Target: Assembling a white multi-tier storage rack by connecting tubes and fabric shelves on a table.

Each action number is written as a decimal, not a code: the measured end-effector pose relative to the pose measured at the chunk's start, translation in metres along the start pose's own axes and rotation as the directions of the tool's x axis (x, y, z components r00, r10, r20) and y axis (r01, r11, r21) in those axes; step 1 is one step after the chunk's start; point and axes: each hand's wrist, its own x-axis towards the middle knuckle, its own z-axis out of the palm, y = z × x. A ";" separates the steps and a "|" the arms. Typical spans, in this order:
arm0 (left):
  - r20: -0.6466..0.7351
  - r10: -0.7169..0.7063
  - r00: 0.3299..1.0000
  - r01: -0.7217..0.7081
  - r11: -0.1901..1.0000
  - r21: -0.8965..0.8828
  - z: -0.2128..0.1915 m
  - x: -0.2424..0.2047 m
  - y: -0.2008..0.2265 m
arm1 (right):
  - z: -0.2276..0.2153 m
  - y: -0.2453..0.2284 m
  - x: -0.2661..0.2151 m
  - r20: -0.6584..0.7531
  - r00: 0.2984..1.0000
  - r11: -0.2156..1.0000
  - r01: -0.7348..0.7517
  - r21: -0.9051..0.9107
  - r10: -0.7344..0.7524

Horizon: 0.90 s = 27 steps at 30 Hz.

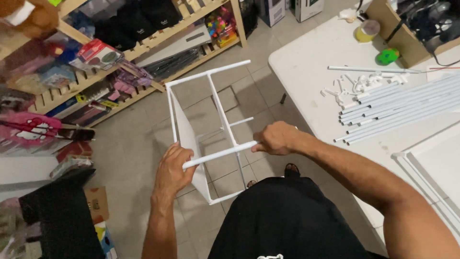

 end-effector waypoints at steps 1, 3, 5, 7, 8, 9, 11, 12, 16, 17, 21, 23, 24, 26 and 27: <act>0.156 -0.092 0.983 0.081 0.994 0.078 -0.014 0.001 0.011 | 0.003 -0.017 0.000 0.004 1.000 1.000 0.004 0.017 -0.004; 0.287 -0.199 0.937 0.159 0.974 0.159 -0.015 0.001 0.030 | 0.008 -0.050 0.002 0.016 1.000 1.000 0.013 0.018 -0.014; 0.488 -0.193 0.851 0.097 0.971 0.217 0.010 0.000 0.049 | 0.014 -0.083 0.003 -0.042 0.999 0.998 0.002 0.068 0.000; 0.453 -0.193 0.870 0.083 0.965 0.250 0.030 -0.019 0.044 | 0.017 -0.094 -0.002 0.078 0.996 0.970 0.027 0.241 -0.047; 0.419 -0.189 0.888 0.066 0.954 0.292 0.041 -0.025 0.042 | 0.018 -0.097 -0.005 0.175 0.978 0.910 0.032 0.414 -0.114; 0.428 -0.178 0.886 0.056 0.958 0.281 0.055 -0.039 0.025 | 0.039 -0.086 0.001 0.177 0.979 0.908 0.017 0.418 -0.100; 0.427 -0.162 0.890 0.003 0.937 0.350 0.088 -0.065 -0.005 | 0.084 -0.061 0.003 0.359 0.910 0.785 -0.064 0.617 -0.208; 0.451 -0.130 0.883 -0.027 0.945 0.325 0.092 -0.073 -0.010 | 0.096 -0.067 0.001 0.360 0.916 0.772 -0.096 0.628 -0.178; 0.423 -0.111 0.899 -0.016 0.958 0.285 0.109 -0.067 -0.036 | 0.106 -0.076 0.000 0.140 0.980 0.815 0.036 0.578 -0.142; 0.423 -0.121 0.898 -0.018 0.951 0.310 0.109 -0.073 -0.039 | 0.109 -0.085 -0.005 0.105 0.992 0.878 0.011 0.479 -0.069; 0.510 -0.339 0.790 0.247 0.939 0.241 0.072 -0.064 -0.081 | 0.116 -0.055 -0.051 -0.260 0.966 1.000 -0.017 -0.004 0.015; 0.371 -0.631 0.681 0.532 0.775 0.342 0.042 -0.075 -0.114 | 0.134 -0.003 -0.075 -0.308 0.939 0.985 -0.117 0.127 0.151; 0.382 -0.626 0.680 0.521 0.779 0.348 0.033 -0.077 -0.109 | 0.147 0.029 -0.086 -0.307 0.937 0.982 -0.125 0.140 0.163; 0.212 -0.759 0.615 0.655 0.642 0.398 0.021 -0.077 -0.096 | 0.167 0.103 -0.106 -0.136 0.726 0.595 -0.426 0.682 0.674; 0.214 -0.754 0.621 0.649 0.648 0.398 0.026 -0.078 -0.093 | 0.177 0.129 -0.113 -0.139 0.720 0.592 -0.426 0.684 0.680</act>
